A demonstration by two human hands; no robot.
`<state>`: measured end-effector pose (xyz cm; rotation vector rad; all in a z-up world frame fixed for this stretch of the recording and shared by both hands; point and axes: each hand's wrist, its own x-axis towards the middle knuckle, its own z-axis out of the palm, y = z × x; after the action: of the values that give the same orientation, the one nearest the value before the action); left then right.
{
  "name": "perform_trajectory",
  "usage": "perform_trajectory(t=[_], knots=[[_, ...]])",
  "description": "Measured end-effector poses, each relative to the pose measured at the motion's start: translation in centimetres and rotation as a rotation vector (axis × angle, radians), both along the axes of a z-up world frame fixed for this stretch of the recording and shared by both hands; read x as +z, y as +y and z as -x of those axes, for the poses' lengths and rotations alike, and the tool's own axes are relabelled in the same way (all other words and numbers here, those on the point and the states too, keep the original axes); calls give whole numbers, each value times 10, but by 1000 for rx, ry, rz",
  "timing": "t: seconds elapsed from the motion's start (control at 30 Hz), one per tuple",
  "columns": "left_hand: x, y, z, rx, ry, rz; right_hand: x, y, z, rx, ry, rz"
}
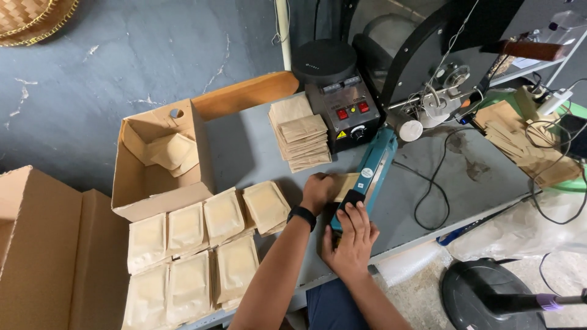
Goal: Folding and heat-sealing individual paper coffee bags and placing them into a cardboard box for packaging.
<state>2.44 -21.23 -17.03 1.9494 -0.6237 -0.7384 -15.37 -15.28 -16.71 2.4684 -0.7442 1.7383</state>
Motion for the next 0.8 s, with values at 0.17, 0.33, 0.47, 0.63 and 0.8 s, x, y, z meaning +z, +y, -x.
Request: perform_trajectory(t=[0.17, 0.33, 0.47, 0.63, 0.8], knots=[[50, 12, 16, -27, 83, -60, 1, 1, 0, -2, 7, -12], [78, 23, 20, -62, 210, -35, 7, 1, 2, 5, 11, 9], [69, 22, 13, -155, 319, 66, 11, 1, 5, 9, 40, 2], [94, 32, 9, 27, 415, 3, 27, 12, 9, 56, 43, -77], [89, 40, -21, 21, 315, 182, 44, 17, 11, 112, 11, -193]])
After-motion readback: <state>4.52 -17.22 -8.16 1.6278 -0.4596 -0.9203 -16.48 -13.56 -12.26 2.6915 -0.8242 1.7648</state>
